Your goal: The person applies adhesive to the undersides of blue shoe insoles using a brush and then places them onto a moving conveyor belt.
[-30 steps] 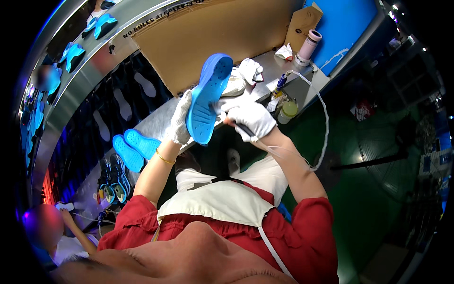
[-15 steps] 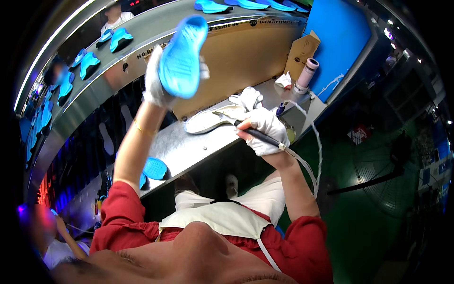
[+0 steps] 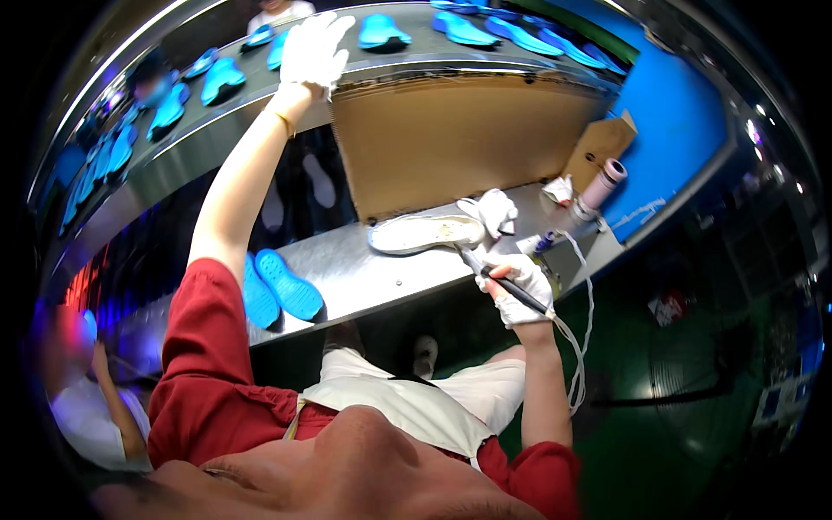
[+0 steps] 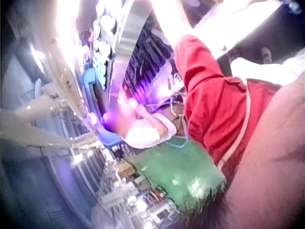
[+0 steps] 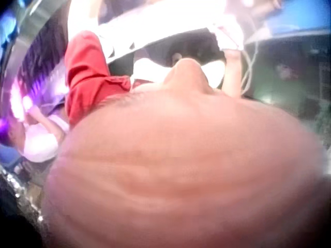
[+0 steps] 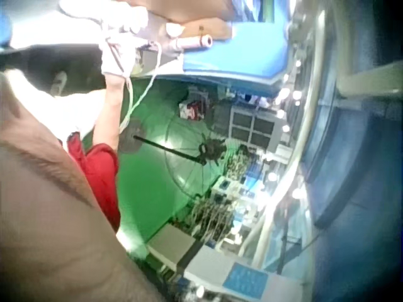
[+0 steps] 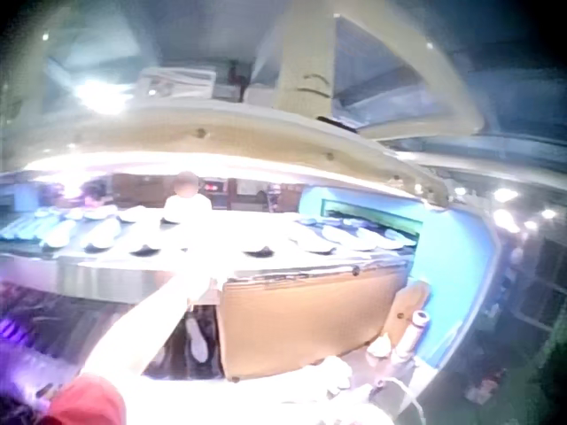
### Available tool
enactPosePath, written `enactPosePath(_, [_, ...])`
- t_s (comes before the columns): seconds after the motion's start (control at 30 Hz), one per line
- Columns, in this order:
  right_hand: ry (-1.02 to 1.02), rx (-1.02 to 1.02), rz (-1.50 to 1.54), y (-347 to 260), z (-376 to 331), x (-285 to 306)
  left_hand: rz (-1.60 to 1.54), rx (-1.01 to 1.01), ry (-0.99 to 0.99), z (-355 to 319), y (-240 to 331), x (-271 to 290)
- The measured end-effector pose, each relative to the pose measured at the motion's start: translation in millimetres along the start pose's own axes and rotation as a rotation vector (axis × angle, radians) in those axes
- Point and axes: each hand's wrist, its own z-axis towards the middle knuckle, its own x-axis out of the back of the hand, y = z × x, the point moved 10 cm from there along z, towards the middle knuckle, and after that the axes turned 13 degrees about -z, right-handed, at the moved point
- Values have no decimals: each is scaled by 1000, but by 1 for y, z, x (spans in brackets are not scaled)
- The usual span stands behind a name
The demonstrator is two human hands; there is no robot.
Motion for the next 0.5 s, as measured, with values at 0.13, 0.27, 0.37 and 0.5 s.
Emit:
enactPosePath(0.13, [-34,-68,180,17,-4,-27,-68,537,-596,-61,-145,-37])
enactPosePath(0.27, [-35,-101,84,31,-5,-28,-108,290,-253,-65,-70,31])
enactPosePath(0.37, [-32,-133,118,37,-4,-33,-847,287,-115,-82,-36,74])
enactPosePath(0.5, [-17,-188,99,54,-4,-29,-1302,360,455,-111,-42,157])
